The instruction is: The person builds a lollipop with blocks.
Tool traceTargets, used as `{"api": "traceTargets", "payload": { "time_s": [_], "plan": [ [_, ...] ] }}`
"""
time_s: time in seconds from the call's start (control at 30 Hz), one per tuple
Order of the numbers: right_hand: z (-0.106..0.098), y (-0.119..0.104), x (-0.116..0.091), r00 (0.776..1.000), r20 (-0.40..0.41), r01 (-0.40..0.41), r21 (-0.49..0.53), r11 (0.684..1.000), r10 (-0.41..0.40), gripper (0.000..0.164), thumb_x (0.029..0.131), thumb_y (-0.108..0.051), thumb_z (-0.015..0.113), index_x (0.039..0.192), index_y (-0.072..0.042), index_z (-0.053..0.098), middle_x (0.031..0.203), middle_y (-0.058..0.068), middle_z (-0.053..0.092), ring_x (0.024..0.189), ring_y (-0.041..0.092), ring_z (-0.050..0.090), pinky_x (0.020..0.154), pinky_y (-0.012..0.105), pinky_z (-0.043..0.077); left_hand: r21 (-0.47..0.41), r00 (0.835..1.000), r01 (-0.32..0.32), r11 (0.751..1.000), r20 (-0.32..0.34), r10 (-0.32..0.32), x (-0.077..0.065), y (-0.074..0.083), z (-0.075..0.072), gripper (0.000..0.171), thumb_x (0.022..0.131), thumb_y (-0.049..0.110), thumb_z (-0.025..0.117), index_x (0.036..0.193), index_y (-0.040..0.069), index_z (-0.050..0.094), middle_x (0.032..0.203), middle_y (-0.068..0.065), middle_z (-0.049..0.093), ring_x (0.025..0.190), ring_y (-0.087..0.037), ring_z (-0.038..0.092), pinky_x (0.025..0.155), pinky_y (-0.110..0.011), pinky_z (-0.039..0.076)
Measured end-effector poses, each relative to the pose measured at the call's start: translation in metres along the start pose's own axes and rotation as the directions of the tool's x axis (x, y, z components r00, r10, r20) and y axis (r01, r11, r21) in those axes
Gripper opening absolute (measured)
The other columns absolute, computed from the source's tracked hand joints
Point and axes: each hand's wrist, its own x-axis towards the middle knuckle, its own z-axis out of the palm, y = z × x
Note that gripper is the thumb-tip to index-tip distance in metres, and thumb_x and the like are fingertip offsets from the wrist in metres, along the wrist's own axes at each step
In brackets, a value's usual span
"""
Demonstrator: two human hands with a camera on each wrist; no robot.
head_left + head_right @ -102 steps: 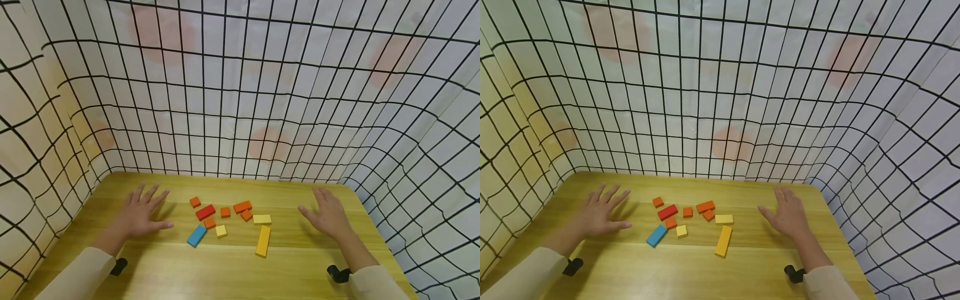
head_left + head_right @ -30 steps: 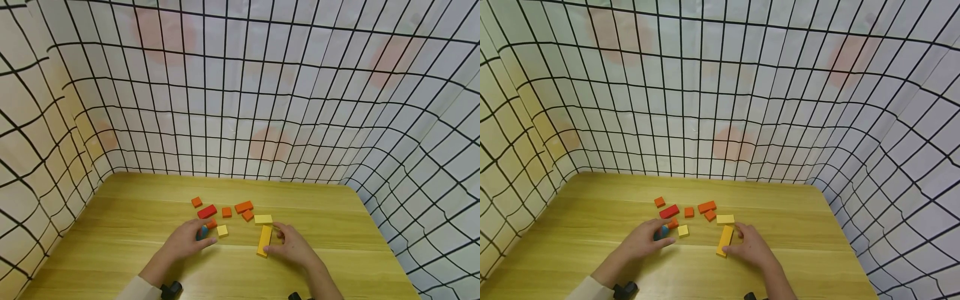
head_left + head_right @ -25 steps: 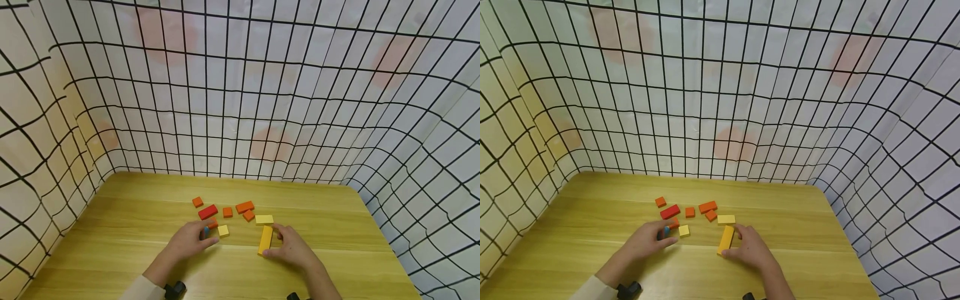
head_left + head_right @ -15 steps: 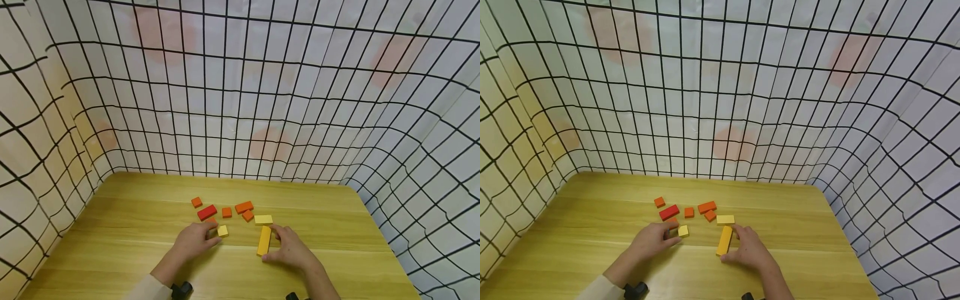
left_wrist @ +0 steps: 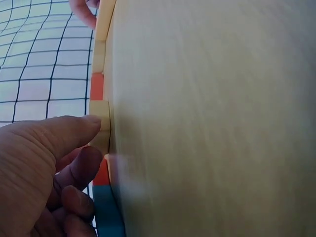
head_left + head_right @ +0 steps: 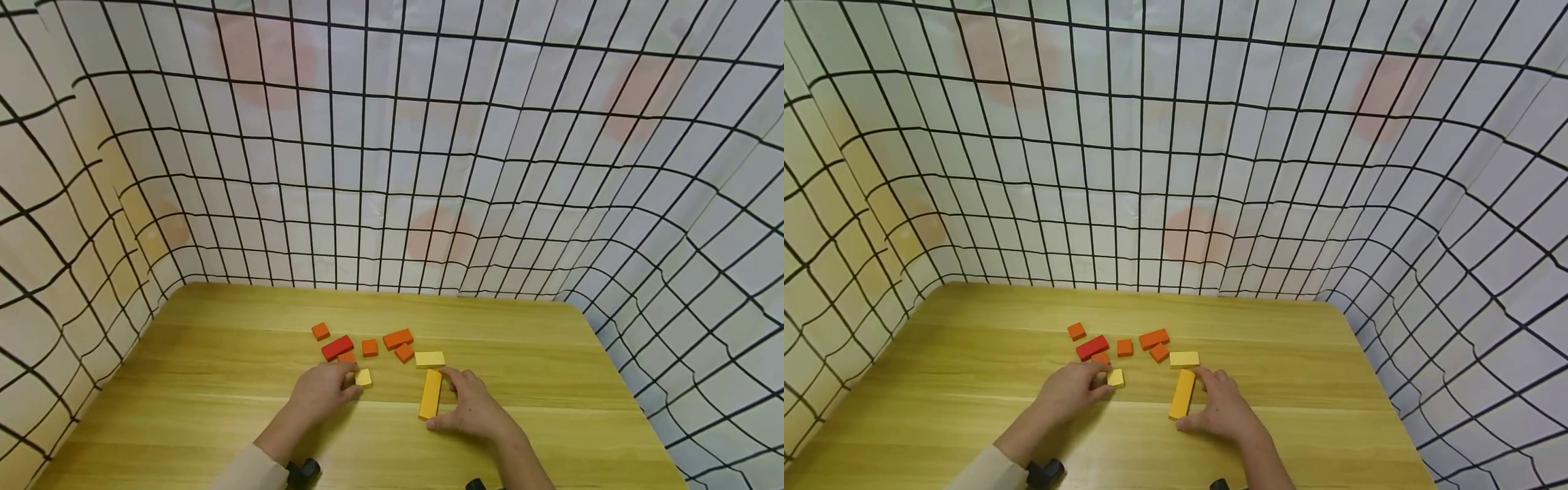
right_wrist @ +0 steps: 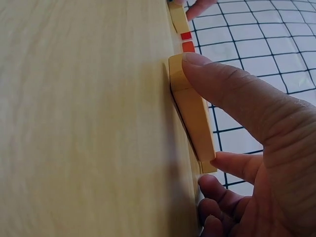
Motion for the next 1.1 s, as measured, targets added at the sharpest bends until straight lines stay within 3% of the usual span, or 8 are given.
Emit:
{"api": "traceTargets", "payload": {
  "time_s": [0.3, 0.63, 0.83, 1.1],
  "plan": [
    [0.001, 0.001, 0.0, 1.0, -0.008, 0.003, -0.018, 1.0, -0.003, 0.108, 0.062, -0.051, 0.096, 0.152, -0.018, 0.047, 0.109, 0.003, 0.052, 0.101, 0.019, 0.047, 0.085, 0.043, 0.049, -0.043, 0.999, -0.035, 0.998, 0.008, 0.035, 0.0, 0.007, -0.001, 0.032, 0.086, 0.032, 0.082, 0.109, 0.012, 0.073, 0.067, 0.011, 0.054, 0.06, -0.005, 0.045, 0.053, -0.023, 0.037],
    [0.002, 0.001, 0.0, 1.0, -0.011, -0.011, -0.02, 1.0, 0.011, 0.107, 0.062, -0.053, 0.095, 0.152, -0.021, 0.047, 0.111, 0.002, 0.053, 0.103, 0.019, 0.047, 0.088, 0.045, 0.05, -0.162, 0.994, -0.088, 0.983, 0.047, 0.097, -0.003, 0.01, 0.007, 0.032, 0.091, 0.025, 0.077, 0.119, 0.01, 0.073, 0.067, 0.011, 0.054, 0.057, -0.002, 0.042, 0.053, -0.02, 0.037],
    [0.002, 0.001, 0.0, 1.0, -0.014, 0.01, -0.025, 1.0, -0.01, 0.106, 0.062, -0.055, 0.094, 0.15, -0.018, 0.048, 0.107, 0.0, 0.052, 0.099, 0.018, 0.046, 0.084, 0.042, 0.049, -0.282, 0.997, -0.053, 0.958, 0.038, 0.066, -0.009, 0.01, 0.017, 0.032, 0.097, 0.028, 0.071, 0.125, 0.013, 0.071, 0.073, 0.008, 0.062, 0.061, -0.002, 0.047, 0.055, -0.023, 0.042],
    [0.006, -0.002, 0.002, 0.995, 0.007, 0.097, -0.064, 0.993, -0.097, 0.101, 0.066, -0.056, 0.091, 0.145, -0.009, 0.05, 0.106, -0.001, 0.052, 0.097, 0.017, 0.046, 0.087, 0.041, 0.047, -0.307, 0.999, -0.016, 0.952, -0.047, 0.002, -0.01, 0.006, 0.029, 0.026, 0.099, 0.032, 0.068, 0.121, 0.021, 0.074, 0.071, 0.012, 0.06, 0.06, 0.0, 0.045, 0.053, -0.021, 0.039]
  ]
}}
